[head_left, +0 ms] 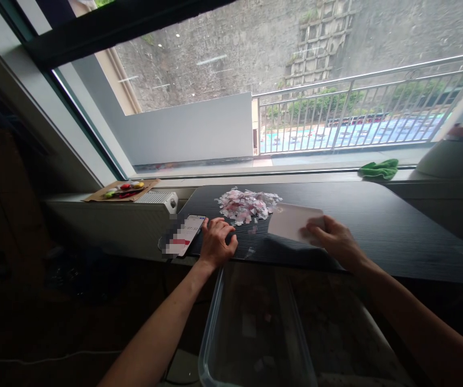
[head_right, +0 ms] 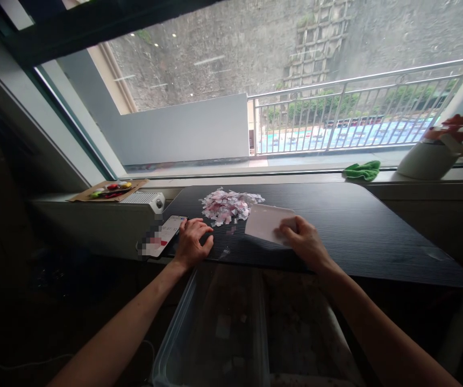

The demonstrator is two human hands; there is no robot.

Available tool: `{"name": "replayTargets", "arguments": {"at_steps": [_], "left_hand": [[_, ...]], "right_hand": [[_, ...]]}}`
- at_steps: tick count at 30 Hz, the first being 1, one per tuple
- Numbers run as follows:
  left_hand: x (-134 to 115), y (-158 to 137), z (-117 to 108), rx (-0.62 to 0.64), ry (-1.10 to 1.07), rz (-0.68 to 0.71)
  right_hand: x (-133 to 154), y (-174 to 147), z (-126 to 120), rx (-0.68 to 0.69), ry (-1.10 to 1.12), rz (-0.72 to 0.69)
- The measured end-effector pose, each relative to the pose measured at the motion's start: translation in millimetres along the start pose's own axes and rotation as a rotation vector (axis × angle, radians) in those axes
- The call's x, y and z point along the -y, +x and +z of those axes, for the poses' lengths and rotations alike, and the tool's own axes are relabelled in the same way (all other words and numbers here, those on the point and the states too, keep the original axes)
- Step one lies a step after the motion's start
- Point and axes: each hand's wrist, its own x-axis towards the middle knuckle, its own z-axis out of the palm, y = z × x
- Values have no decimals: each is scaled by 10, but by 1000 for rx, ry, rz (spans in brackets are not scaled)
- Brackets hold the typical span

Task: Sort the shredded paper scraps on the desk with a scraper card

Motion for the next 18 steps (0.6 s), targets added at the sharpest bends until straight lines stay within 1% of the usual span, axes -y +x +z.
{"name": "replayTargets", "arguments": {"at_steps": [1, 3, 6, 9, 11, 14, 16, 18], "left_hand": [[-3, 1, -1, 1, 3, -3], [-6, 3, -2, 3, 9, -7], [-7, 5, -2, 3, 16, -9], [-5, 6, -5, 6, 13, -12], [-3, 6, -8, 11, 10, -12], [1, 5, -8, 13, 7, -13], [6, 2, -3, 10, 5, -12], [12, -1, 6, 3, 6, -6]], "right_hand": [[6, 0, -31, -48, -36, 0], [10, -6, -54, -75, -91, -5], [-12, -32, -12, -8, -89, -12], [-42, -33, 46, 62, -4, -2], [-48, -5, 60, 34, 31, -2], [-44, 45, 62, -64, -13, -8], [-53, 48, 71, -61, -48, -7], [-75, 14, 93, -9, -49, -9]]}}
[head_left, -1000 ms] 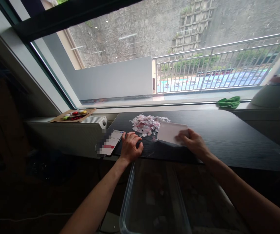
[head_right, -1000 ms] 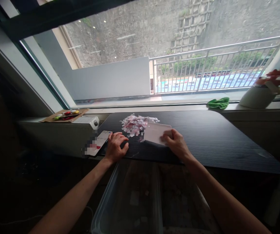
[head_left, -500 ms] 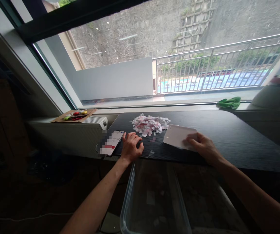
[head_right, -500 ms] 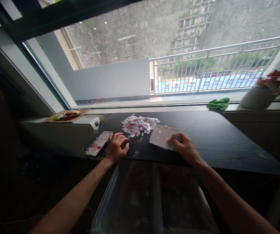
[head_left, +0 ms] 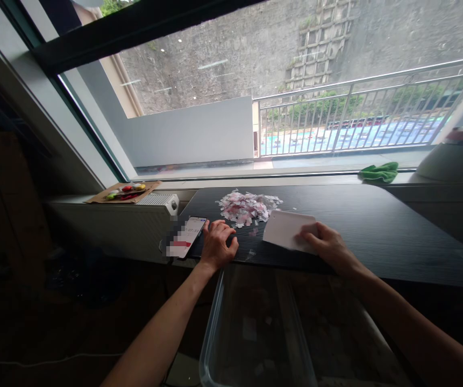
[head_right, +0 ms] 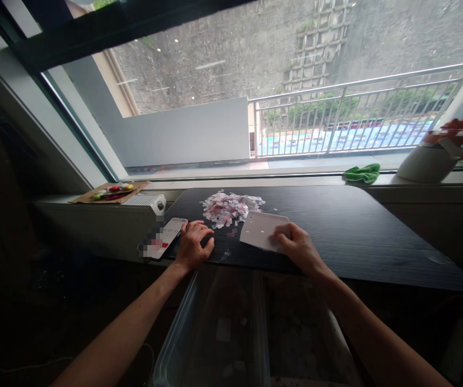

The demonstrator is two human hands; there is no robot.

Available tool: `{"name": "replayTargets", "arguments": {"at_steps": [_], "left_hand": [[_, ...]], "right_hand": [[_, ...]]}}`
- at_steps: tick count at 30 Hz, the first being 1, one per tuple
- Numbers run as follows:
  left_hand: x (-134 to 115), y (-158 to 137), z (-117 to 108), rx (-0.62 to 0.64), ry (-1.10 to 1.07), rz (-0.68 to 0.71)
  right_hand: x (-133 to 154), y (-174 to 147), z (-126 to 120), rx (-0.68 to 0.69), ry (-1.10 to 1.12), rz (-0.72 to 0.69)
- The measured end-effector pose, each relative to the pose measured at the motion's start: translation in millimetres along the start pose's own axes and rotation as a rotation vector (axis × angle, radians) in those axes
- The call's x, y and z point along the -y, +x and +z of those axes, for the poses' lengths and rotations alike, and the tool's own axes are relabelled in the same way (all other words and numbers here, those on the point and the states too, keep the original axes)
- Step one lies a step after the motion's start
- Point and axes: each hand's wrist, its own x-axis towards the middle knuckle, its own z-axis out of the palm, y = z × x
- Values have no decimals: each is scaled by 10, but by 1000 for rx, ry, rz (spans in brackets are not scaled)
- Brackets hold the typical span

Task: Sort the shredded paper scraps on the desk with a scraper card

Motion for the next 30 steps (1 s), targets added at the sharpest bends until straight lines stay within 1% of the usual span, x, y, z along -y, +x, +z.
{"name": "replayTargets", "arguments": {"at_steps": [5, 6, 12, 16, 20, 21, 25, 30], "left_hand": [[11, -2, 20, -11, 5, -1], [11, 0, 21, -10, 6, -5], [5, 21, 15, 14, 10, -30], [5, 29, 23, 18, 17, -45], [2, 30, 28, 23, 21, -54], [2, 31, 29, 24, 21, -55], [8, 35, 33, 30, 28, -62], [19, 43, 44, 19, 46, -58]], "right_hand": [[-58, -108, 60, 185, 104, 4], [-67, -108, 65, 206, 119, 12], [-79, -42, 107, 129, 56, 9], [2, -102, 158, 160, 72, 22], [68, -164, 177, 227, 119, 62], [75, -162, 186, 222, 126, 58], [95, -98, 274, 127, 79, 8], [158, -112, 365, 177, 27, 6]]}}
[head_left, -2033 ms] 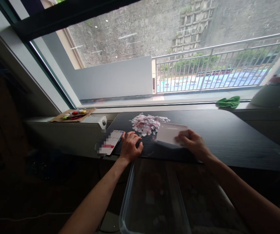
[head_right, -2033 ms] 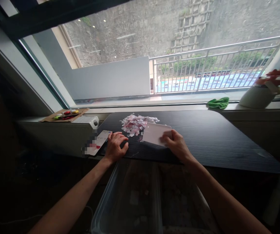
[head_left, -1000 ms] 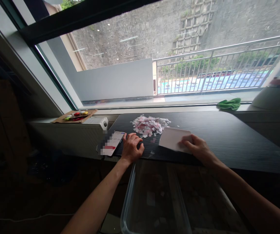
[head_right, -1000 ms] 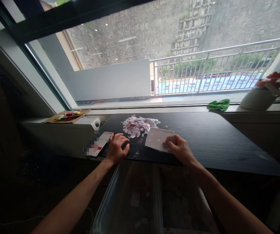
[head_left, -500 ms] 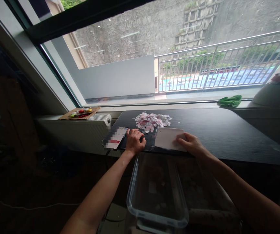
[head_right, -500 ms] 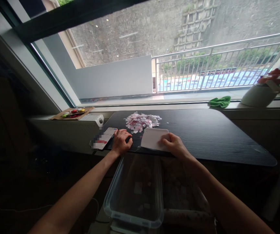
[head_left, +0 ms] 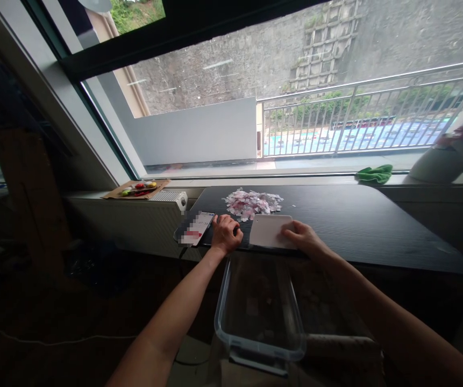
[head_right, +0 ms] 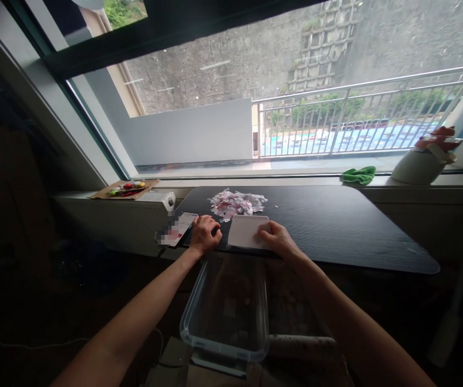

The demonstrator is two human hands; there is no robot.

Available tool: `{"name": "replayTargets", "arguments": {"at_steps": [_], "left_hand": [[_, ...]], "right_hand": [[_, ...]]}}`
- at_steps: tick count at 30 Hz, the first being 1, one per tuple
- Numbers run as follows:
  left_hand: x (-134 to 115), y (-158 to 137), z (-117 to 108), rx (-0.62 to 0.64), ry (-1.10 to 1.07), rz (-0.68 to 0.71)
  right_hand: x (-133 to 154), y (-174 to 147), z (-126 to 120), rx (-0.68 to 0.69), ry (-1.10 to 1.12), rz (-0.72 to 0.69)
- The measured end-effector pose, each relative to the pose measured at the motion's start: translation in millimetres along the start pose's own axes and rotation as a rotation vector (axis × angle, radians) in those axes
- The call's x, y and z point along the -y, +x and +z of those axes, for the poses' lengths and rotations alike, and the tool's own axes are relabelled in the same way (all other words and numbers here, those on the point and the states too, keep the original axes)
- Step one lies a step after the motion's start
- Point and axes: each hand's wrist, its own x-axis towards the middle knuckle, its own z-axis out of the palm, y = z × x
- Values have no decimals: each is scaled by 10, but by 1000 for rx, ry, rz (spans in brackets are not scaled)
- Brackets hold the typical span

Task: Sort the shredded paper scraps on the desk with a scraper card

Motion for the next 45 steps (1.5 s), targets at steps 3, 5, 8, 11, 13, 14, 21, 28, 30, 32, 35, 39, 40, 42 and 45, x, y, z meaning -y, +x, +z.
{"name": "replayTargets", "arguments": {"at_steps": [3, 5, 8, 11, 13, 14, 21, 28, 30, 32, 35, 39, 40, 42, 45], "left_hand": [[-9, -2, -12, 2, -2, 1], [-20, -7, -26, 5, -5, 0], [-33, -11, -41, 7, -8, -2], [-33, -10, -42, 9, -10, -4], [-28, -7, -37, 10, -10, -2], [-25, -6, -33, 12, -9, -2], [-28, -8, -34, 6, -8, -1], [-35, -17, -41, 6, -10, 10], [-30, -14, -35, 5, -10, 9], [-22, -10, -26, 6, -7, 8], [-12, -6, -10, 8, 5, 8], [-8, -4, -3, 9, 17, 5], [-9, -4, -4, 10, 19, 4], [-10, -3, -7, 11, 20, 4], [-10, -3, -7, 12, 19, 7]], "right_hand": [[55, -64, -25, 56, 35, 11], [76, -86, -73, 89, 67, 23], [57, -67, -158, 30, 87, 20], [-13, -37, -220, -54, 68, 17], [-54, -46, -241, -22, 63, 27], [-67, -60, -246, 17, 70, 31], [-56, -78, -152, 53, 79, -18], [-13, -81, -19, 82, 22, -66], [8, -115, -56, 103, 23, -69], [16, -134, -117, 78, 52, -50], [-6, -141, -210, 12, 71, -21], [-57, -180, -276, 107, 84, 2], [-66, -191, -284, 137, 98, 2], [-72, -192, -294, 143, 129, -3], [-53, -100, -293, -10, 132, -6]]}}
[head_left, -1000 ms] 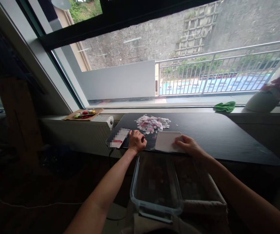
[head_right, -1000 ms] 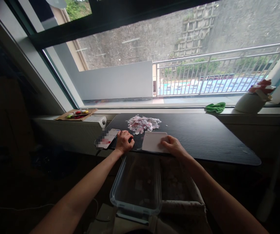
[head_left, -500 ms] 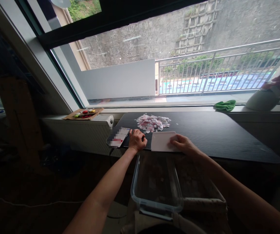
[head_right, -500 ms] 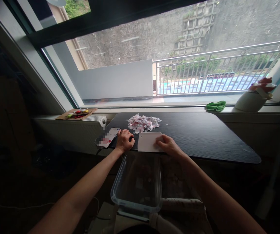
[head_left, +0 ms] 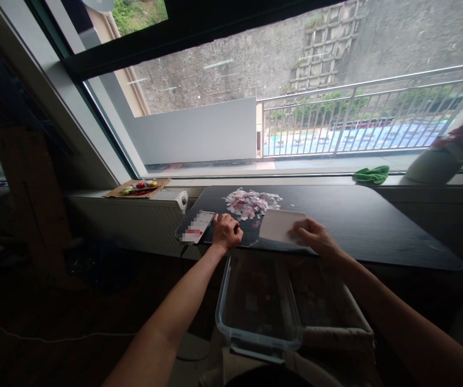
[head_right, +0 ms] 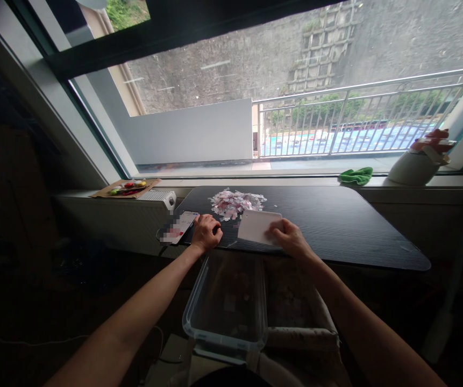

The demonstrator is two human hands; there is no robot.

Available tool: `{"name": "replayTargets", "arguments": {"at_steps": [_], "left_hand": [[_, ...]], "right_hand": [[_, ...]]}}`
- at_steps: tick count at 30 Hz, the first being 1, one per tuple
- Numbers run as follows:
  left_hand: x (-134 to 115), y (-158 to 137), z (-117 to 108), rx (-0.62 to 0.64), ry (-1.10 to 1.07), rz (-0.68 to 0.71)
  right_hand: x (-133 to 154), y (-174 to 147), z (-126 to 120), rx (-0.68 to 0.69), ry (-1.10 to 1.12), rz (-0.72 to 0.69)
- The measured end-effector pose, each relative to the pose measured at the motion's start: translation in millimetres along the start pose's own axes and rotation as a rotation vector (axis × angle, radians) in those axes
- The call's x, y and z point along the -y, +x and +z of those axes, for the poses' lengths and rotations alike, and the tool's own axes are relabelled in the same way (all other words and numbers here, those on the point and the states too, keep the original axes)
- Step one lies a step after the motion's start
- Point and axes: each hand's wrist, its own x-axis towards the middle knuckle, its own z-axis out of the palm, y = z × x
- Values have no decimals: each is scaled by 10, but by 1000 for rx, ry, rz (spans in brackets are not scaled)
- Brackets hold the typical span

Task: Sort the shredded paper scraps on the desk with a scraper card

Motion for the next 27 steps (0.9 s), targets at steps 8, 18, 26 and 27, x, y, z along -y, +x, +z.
{"name": "replayTargets", "arguments": {"at_steps": [8, 18, 26, 27], "left_hand": [[1, 3, 1, 6, -10, -3], [-10, 1, -5, 1, -8, -10], [-5, 1, -15, -2, 3, 5], [-2, 2, -11, -4, 6, 6]], "right_hand": [[43, 392, 216, -178, -155, -146], [67, 217, 178, -99, -56, -22], [78, 148, 285, -75, -113, 93], [80, 134, 295, -62, -105, 103]]}}
